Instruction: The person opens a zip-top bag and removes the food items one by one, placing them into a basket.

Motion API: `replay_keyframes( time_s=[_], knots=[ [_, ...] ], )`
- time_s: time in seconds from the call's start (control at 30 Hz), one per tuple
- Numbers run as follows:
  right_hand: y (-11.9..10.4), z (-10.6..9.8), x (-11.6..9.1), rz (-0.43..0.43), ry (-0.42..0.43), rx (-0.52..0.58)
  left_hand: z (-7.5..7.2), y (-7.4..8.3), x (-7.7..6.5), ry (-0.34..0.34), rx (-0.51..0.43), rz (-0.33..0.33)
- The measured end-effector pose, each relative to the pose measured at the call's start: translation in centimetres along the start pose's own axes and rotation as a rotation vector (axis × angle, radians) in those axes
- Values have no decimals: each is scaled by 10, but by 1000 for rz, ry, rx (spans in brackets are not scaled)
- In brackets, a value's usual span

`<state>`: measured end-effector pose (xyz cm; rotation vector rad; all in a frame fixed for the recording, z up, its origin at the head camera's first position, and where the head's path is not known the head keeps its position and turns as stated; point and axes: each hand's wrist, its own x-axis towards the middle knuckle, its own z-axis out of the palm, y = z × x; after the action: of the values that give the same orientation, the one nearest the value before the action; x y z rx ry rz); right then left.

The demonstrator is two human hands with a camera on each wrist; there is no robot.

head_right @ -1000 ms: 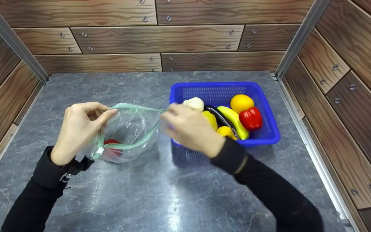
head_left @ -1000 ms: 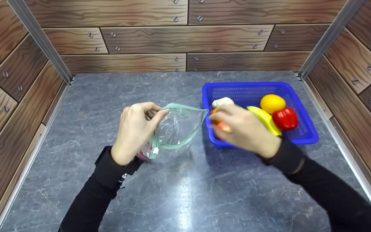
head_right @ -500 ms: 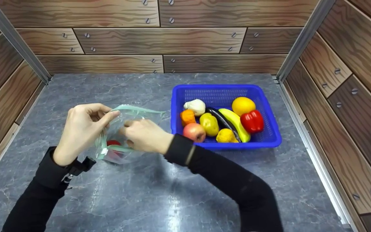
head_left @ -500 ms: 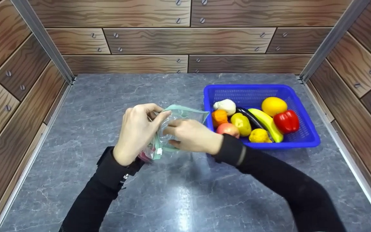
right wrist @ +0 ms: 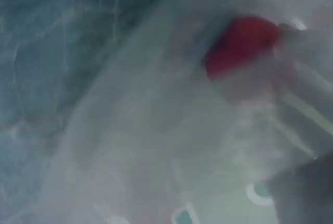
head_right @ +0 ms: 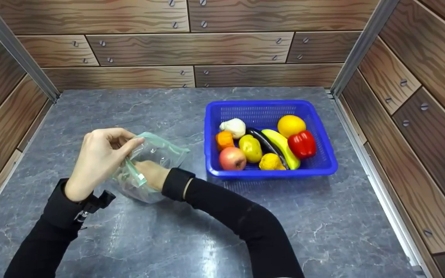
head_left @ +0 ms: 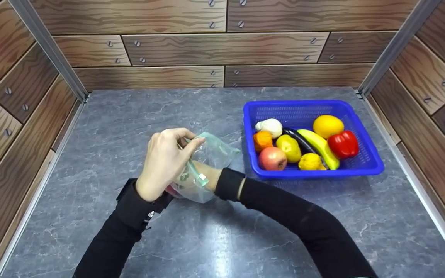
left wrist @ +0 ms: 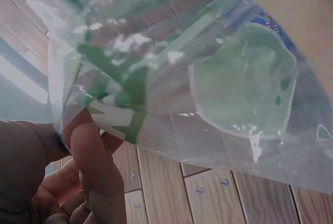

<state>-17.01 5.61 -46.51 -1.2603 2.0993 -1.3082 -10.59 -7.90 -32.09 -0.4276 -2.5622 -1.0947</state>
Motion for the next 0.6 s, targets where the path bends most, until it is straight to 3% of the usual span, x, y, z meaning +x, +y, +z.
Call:
replay_keyframes(
  time_s=[0.03, 0.1, 0.13, 0.23, 0.27, 0.33, 0.43, 0.47, 0.53, 0.6],
  knots=[
    [0, 2, -5, -21, -9, -33, 0, 0, 0, -3, 4, -1],
    [75, 13, -17, -5, -40, 196, 1, 0, 0, -8, 10, -6],
    [110, 18, -23, 33, -59, 323, 1, 0, -1, -10, 10, -8],
    [192, 31, -32, 183, -49, 906, 1, -1, -1, -17, 11, -8],
    [209, 33, -32, 227, -24, 949, 1, -1, -1, -21, 10, -8],
    [154, 26, -27, 235, -30, 756, 1, -1, -2, -32, 8, -6],
    [56, 11, -13, 134, -37, 259, 1, -2, -3, -41, 12, 1],
    [31, 6, -8, 96, -21, 147, 2, -3, -3, -39, 15, 4],
    [3, -1, 1, 86, -6, 71, 1, -3, -3, -34, 19, 13],
    [-10, -7, 9, 97, -14, -43, 1, -4, -3, -31, 25, 20]
  ],
)
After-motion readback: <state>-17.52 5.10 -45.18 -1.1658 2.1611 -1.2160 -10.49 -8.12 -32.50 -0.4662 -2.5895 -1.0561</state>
